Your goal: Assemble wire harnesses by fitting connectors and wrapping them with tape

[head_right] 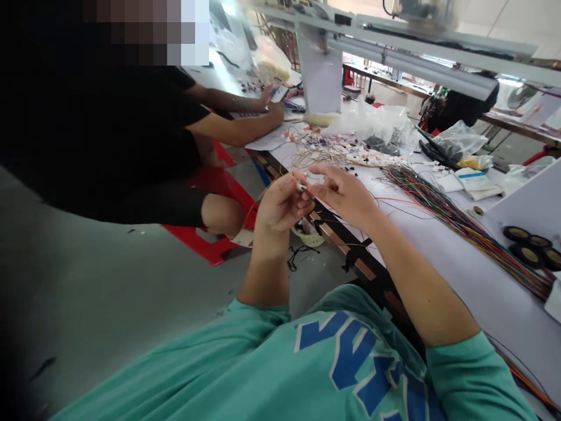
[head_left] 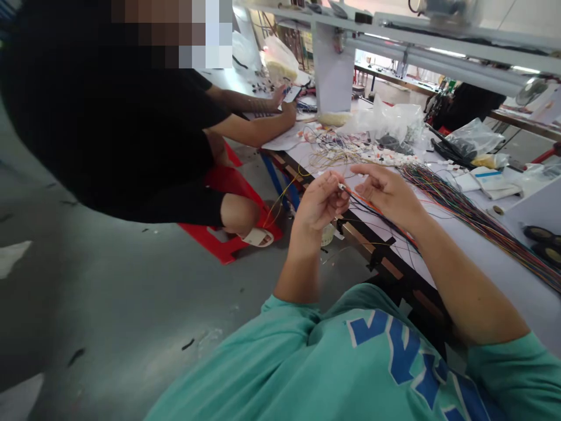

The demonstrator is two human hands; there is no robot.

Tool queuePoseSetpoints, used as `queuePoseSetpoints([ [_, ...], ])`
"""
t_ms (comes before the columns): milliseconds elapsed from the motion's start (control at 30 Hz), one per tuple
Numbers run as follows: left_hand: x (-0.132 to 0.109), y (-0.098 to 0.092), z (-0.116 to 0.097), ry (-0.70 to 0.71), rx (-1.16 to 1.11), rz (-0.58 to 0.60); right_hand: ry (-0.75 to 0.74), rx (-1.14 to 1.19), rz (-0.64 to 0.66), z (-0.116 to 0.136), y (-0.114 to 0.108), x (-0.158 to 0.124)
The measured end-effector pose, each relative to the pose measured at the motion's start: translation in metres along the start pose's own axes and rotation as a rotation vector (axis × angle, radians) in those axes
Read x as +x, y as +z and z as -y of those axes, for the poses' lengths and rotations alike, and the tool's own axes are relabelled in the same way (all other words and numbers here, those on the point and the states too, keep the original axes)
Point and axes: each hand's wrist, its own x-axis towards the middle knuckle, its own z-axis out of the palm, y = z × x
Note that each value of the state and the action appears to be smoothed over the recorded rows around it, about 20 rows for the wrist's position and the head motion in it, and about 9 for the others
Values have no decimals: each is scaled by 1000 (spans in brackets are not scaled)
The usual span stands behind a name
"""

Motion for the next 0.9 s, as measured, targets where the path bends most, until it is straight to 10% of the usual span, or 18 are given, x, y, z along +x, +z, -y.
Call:
queuePoseSetpoints([
  [333,1,-1,20,-23,56,10,265,571,22,-11,-17,-18],
  [633,-15,29,43,-206,228,285,132,339,-198,-14,-13,-9],
  [900,-21,36,49,-95,335,308,105,84,-264,-3,-8,-47],
])
